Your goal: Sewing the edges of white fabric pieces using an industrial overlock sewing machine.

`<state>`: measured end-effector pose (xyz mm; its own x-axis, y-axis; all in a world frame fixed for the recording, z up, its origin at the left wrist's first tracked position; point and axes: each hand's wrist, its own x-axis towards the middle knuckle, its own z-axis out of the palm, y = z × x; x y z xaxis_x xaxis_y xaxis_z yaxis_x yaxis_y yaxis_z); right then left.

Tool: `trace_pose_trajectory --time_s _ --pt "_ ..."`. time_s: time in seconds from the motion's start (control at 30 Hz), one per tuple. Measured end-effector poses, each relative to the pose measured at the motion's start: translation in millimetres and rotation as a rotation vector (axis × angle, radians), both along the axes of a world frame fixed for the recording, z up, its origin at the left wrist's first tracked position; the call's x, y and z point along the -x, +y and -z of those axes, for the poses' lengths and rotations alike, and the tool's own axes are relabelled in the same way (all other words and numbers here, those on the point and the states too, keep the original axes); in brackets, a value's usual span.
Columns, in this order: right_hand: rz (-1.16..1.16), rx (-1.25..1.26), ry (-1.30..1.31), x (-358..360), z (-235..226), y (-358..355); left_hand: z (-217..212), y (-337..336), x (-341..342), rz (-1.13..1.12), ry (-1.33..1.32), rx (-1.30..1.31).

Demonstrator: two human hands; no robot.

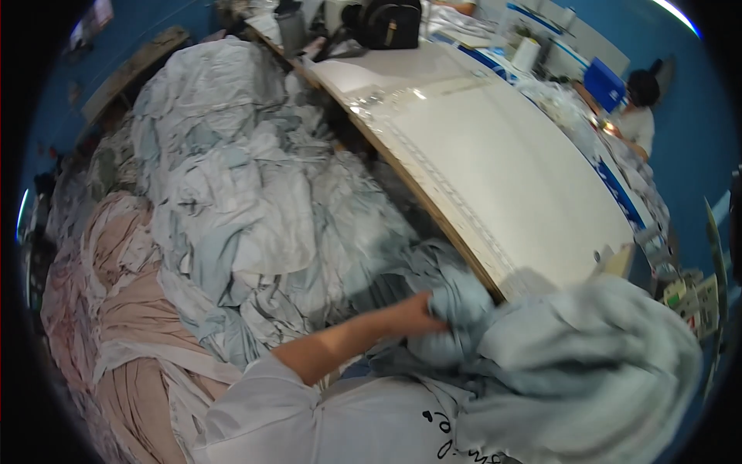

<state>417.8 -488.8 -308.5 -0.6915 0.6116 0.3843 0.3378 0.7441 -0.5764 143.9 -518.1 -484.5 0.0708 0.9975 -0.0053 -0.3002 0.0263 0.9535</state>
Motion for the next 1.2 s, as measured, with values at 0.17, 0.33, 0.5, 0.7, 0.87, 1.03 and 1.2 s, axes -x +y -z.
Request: trace_pose_trajectory --time_s 0.17,0.33,0.5,0.7,0.87,1.03,1.2 --pt "-0.305 0.233 0.146 58 -3 1 -64 -47 -17 0.333 0.156 -0.073" --pt "-0.474 0.094 0.081 88 -23 -6 -103 -56 17 -0.397 0.761 0.065" --pt "-0.251 -0.43 0.24 100 -74 -17 -216 -118 154 -1.185 1.272 0.228" --pt "-0.156 -0.32 0.14 84 -77 10 -494 -214 442 -2.133 1.7 0.466" --pt "-0.172 -0.072 0.181 97 -61 -6 -487 -209 461 -2.206 2.089 -0.188" --pt "-0.323 0.117 0.083 100 -34 -8 -287 -174 482 -1.762 1.739 0.196" --pt "-0.191 0.306 -0.06 82 0 -11 -13 -197 406 -1.304 1.409 0.695"
